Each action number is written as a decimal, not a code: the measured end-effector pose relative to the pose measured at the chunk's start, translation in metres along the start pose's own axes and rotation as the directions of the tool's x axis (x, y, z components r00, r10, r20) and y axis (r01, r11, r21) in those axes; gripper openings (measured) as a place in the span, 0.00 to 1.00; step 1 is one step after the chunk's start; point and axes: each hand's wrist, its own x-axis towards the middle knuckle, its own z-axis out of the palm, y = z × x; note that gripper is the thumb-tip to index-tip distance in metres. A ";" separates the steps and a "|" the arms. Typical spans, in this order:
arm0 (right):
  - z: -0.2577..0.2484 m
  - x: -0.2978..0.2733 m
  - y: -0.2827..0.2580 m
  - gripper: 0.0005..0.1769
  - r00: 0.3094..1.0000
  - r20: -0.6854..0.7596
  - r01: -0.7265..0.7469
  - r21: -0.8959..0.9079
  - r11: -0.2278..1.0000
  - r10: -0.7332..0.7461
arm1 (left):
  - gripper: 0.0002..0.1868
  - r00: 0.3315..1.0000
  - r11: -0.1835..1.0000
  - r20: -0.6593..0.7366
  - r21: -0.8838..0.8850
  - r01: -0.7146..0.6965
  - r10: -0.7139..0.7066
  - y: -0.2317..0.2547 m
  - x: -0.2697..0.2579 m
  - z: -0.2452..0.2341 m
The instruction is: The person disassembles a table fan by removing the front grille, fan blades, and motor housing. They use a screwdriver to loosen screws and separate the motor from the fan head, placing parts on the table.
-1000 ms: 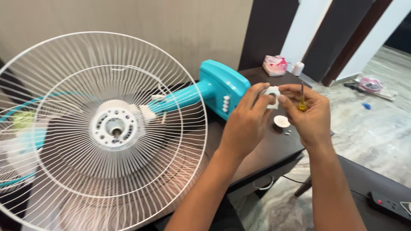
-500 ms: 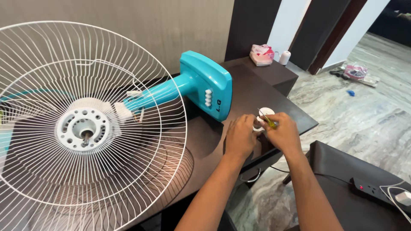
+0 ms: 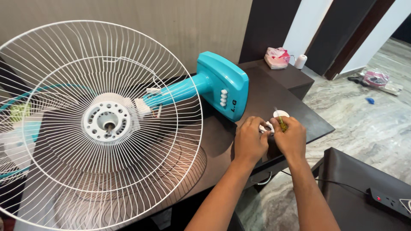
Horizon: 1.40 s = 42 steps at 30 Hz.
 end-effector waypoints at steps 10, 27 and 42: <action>0.011 -0.002 -0.112 0.21 0.947 0.290 -0.319 0.788 0.527 0.139 | 0.18 0.918 0.927 -0.145 -0.011 -0.375 0.370 0.084 0.013 -0.183; 0.067 -0.027 -0.217 0.29 0.965 0.254 -0.171 0.796 0.580 -0.065 | 0.39 0.735 0.882 -0.531 -0.429 0.196 -0.422 -0.032 -0.152 -0.452; 0.057 -0.031 -0.213 0.31 0.934 0.328 -0.208 0.823 0.529 -0.142 | 0.40 0.753 0.833 -0.454 -0.507 0.222 -0.477 -0.004 -0.132 -0.400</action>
